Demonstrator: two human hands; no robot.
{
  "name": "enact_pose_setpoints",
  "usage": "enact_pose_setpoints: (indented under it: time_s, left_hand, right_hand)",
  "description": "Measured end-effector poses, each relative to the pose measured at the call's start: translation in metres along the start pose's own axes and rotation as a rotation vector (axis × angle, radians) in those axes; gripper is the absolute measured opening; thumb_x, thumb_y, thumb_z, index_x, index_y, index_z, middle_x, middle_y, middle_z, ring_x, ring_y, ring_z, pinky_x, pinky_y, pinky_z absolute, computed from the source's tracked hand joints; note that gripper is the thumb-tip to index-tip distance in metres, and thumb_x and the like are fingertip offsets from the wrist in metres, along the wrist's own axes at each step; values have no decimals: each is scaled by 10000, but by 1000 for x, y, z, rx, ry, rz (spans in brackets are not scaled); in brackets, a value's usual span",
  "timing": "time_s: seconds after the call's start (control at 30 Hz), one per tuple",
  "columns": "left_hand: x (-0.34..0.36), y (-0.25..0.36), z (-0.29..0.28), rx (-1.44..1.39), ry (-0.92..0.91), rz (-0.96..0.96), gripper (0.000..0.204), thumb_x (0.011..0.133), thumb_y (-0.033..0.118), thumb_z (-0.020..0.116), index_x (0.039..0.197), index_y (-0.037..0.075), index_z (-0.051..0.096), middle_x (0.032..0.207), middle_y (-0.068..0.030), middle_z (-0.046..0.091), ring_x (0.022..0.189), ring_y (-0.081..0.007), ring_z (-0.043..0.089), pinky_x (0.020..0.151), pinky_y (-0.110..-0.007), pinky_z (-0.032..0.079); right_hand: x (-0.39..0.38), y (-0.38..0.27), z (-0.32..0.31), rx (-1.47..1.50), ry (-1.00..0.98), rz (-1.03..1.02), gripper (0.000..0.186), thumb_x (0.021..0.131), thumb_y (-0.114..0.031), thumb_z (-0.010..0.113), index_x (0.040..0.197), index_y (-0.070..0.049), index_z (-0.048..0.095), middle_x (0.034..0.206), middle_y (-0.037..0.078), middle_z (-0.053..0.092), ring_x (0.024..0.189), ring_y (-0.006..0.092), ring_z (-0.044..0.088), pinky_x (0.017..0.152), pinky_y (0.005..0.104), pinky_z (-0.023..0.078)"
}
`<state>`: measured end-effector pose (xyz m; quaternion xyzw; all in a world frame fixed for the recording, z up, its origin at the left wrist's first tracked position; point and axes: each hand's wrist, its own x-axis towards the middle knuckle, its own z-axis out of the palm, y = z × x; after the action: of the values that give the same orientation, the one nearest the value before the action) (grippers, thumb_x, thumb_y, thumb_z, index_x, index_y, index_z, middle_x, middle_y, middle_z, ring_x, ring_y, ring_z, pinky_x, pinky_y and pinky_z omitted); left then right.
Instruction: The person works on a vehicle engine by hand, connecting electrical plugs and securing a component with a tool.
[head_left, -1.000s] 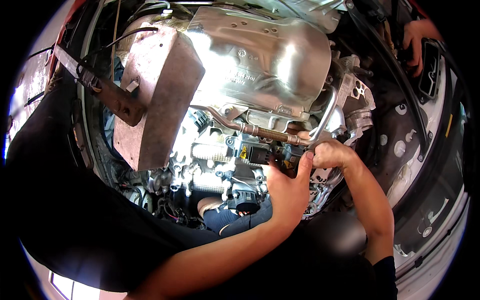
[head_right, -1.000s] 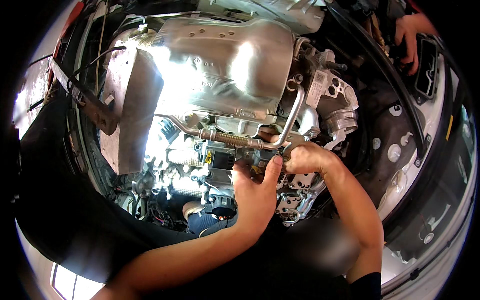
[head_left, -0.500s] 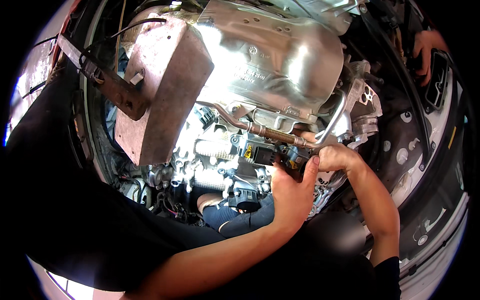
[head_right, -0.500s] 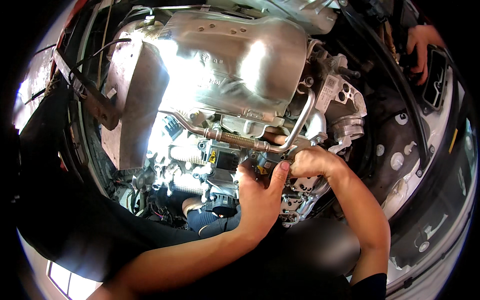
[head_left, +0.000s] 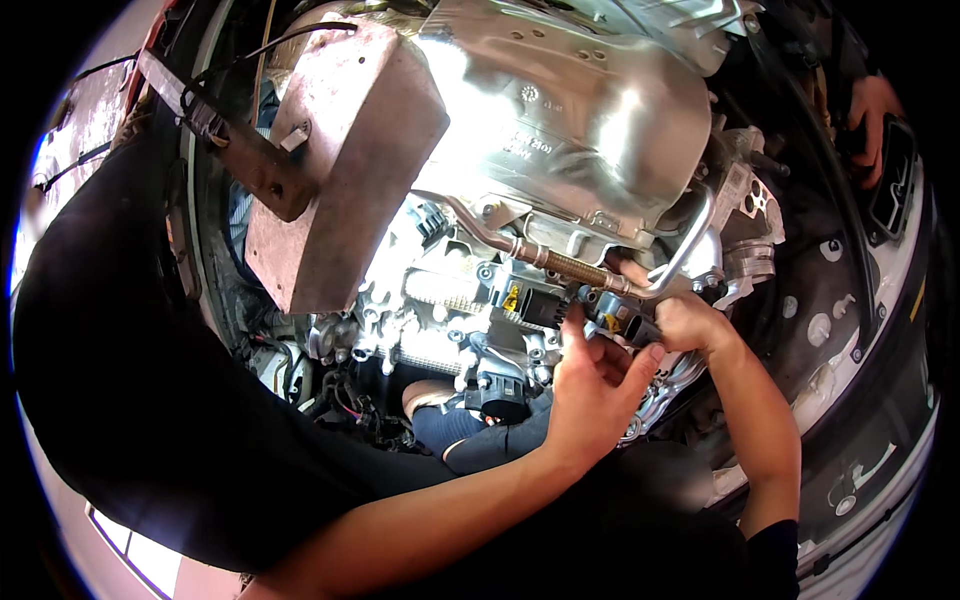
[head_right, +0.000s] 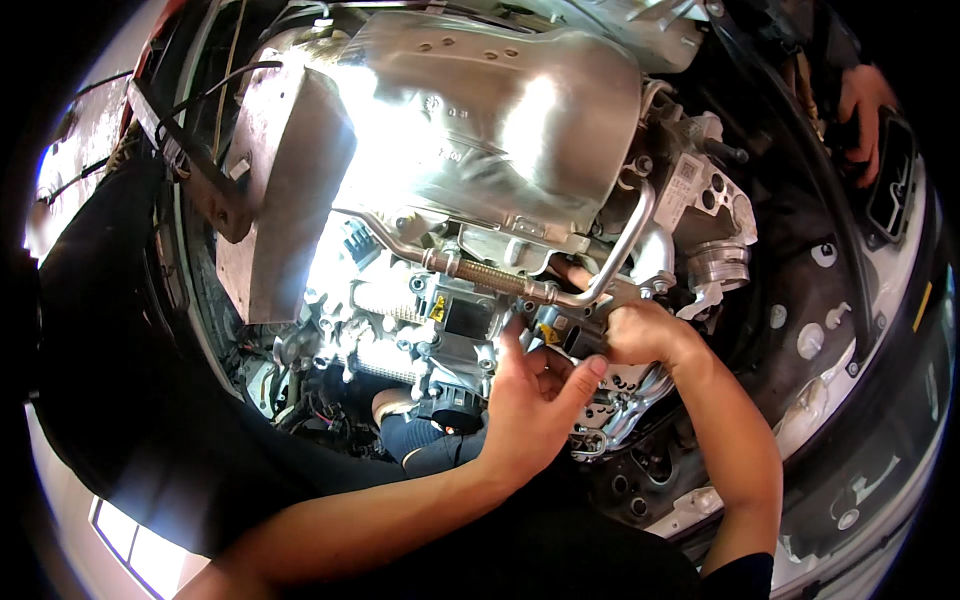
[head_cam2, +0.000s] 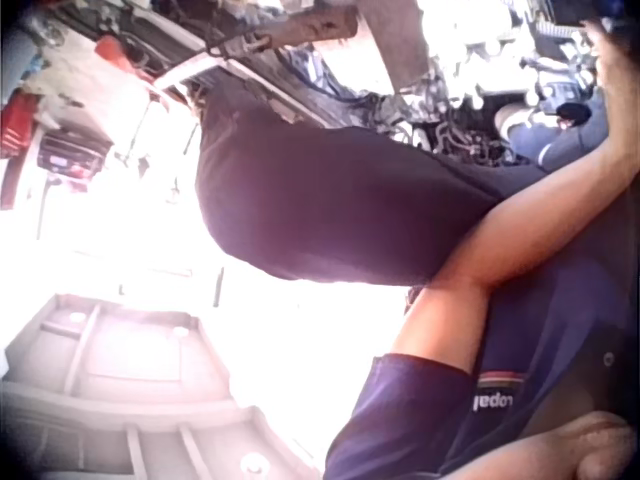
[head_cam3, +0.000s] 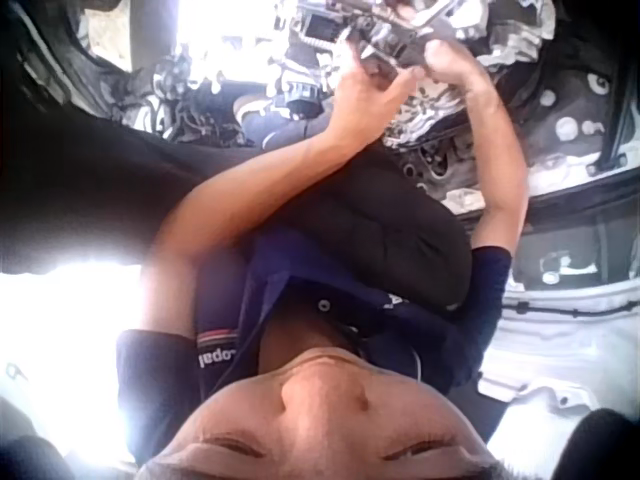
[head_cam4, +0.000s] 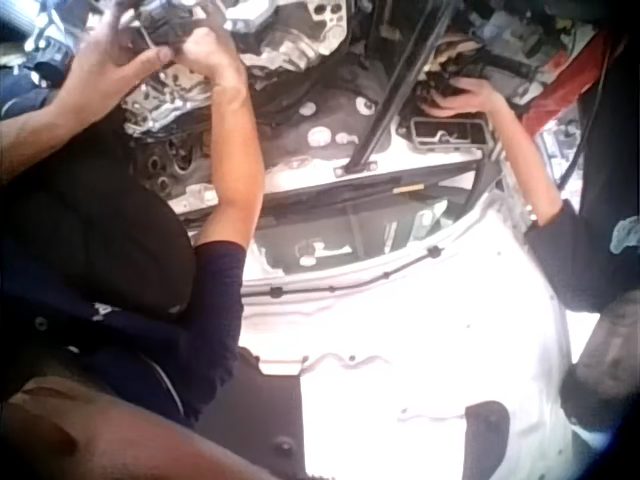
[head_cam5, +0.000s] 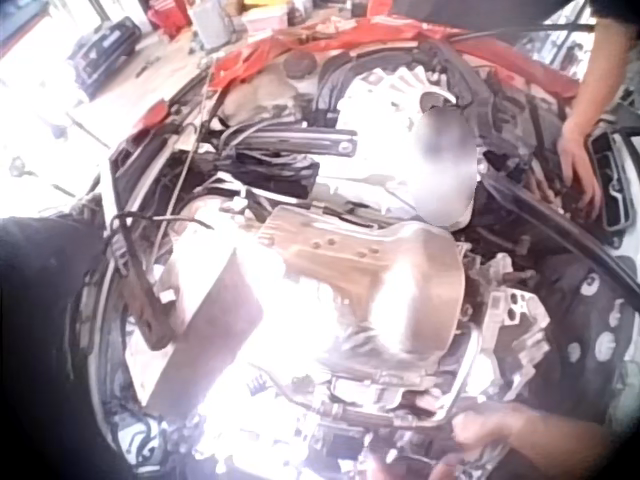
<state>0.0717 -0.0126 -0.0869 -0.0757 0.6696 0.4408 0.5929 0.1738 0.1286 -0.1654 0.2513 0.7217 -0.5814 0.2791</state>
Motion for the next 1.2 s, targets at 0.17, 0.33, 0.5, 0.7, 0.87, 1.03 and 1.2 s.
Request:
enact_pose_setpoints:
  time_s: [0.17,0.33,0.5,0.7,0.87,1.03,1.2]
  left_hand:
    - [5,-4,0,81,-172,86,1024,850,130,685,1400,-91,-150,765,-76,624,606,-95,585,547,-218,476]
    - [12,22,5,-212,-235,-90,1037,854,99,667,1350,-116,-218,693,-55,605,522,-94,550,501,-220,467]
    - [13,3,17,-407,-182,-108,873,893,95,610,1359,-120,-97,815,-79,604,651,-115,583,474,-265,516]
    - [11,6,17,-303,-87,-164,787,867,94,635,1341,-118,43,753,-59,591,591,-109,555,439,-246,478]
    - [27,0,13,-397,-86,-181,490,815,96,692,1113,-88,349,673,-22,566,510,-76,507,383,-220,387]
    - [26,-5,-4,156,-72,70,505,771,292,723,978,-100,482,675,-128,599,603,-241,583,588,-360,481]
    - [29,-8,-18,298,-197,103,520,789,315,697,1006,-105,478,709,-174,619,664,-293,621,626,-377,495]
  right_hand:
    - [-3,23,6,35,7,-193,913,646,-316,813,1395,-42,370,1283,150,526,1145,301,529,1003,382,381]
    - [-7,28,19,786,25,157,589,743,-168,749,1264,-39,505,1101,97,624,918,171,586,815,330,494]
    - [-5,5,6,367,-82,275,523,760,-222,734,1218,-65,534,825,25,622,565,72,534,449,204,438]
    - [0,3,8,98,29,-14,661,685,-273,733,1275,-65,521,1094,131,597,953,264,555,870,391,451]
    - [-7,10,10,102,64,88,553,759,-232,688,1251,-32,537,1196,141,587,1070,285,542,940,387,418]
    - [-2,8,9,-46,136,-168,541,742,-260,713,1219,-47,570,1223,136,579,1123,288,519,993,393,379]
    - [-6,10,10,244,98,10,606,707,-181,748,1258,-43,537,1220,143,576,1095,284,541,965,369,408]
